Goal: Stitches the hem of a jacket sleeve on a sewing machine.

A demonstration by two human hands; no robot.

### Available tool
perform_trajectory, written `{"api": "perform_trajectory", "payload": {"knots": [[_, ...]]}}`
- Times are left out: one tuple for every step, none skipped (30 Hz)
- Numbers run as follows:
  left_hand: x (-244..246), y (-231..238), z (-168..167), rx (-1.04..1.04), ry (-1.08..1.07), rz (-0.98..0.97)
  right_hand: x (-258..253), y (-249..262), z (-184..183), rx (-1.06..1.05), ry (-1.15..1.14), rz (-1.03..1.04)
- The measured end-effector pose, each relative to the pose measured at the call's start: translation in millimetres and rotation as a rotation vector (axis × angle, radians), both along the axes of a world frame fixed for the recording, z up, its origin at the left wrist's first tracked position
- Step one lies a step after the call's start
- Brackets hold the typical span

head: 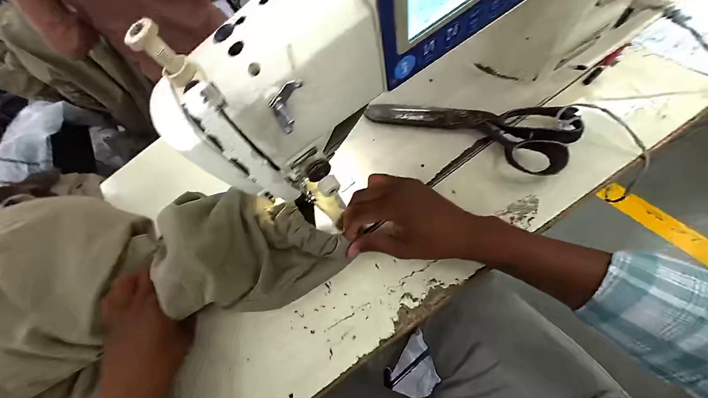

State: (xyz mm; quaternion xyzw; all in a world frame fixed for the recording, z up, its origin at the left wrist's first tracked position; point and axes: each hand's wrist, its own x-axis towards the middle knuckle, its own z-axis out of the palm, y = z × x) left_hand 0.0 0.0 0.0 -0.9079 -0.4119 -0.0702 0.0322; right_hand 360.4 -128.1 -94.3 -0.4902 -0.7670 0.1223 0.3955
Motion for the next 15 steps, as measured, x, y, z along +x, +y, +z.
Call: {"api": "perform_trajectory", "payload": {"knots": [[5.2,-12.0,16.1,0.004,-0.023,0.008,-0.7,0.4,0.7,0.000,-0.008,-0.005],[14.1,-30.0,31.0,0.062,-0.054,-0.025,-1.5,0.6,1.7,-0.003,-0.012,-0.005],[25.8,-52.2,41.3,0.107,-0.107,-0.074,-2.1,0.7,2.3,-0.010,-0.014,-0.001],[42.5,-75.6,46.6,0.115,-0.175,-0.142,-2.3,1.3,2.6,-0.018,-0.016,0.003],[61.9,-94.7,44.6,0.096,-0.210,-0.217,-2.2,2.6,2.9,-0.021,-0.012,0.014],[82.8,-106.2,35.8,0.070,-0.207,-0.294,-2.0,4.2,3.2,-0.016,-0.004,0.031],[102.5,-107.5,21.3,0.074,-0.158,-0.349,-1.9,5.5,3.3,-0.003,0.008,0.049],[118.0,-100.0,5.4,0.055,-0.107,-0.370,-1.6,6.1,2.9,0.014,0.022,0.064],[127.5,-87.7,-7.3,-0.013,-0.055,-0.357,-1.3,5.4,2.1,0.025,0.038,0.077],[132.8,-73.9,-16.2,-0.067,-0.006,-0.332,-0.6,3.6,1.4,0.019,0.035,0.079],[135.8,-63.0,-20.3,-0.081,0.032,-0.318,-0.1,1.3,1.3,0.006,0.014,0.072],[138.4,-56.9,-19.9,-0.061,0.049,-0.317,-0.2,-0.5,2.1,-0.006,-0.018,0.055],[140.8,-54.5,-17.0,-0.033,0.048,-0.324,-0.4,-1.2,2.7,-0.012,-0.040,0.037],[142.3,-54.4,-13.9,-0.005,0.029,-0.328,-0.8,-1.3,2.9,-0.018,-0.057,0.019],[142.9,-55.4,-11.5,0.016,-0.004,-0.322,-1.6,-1.4,3.7,-0.036,-0.065,0.004]]}}
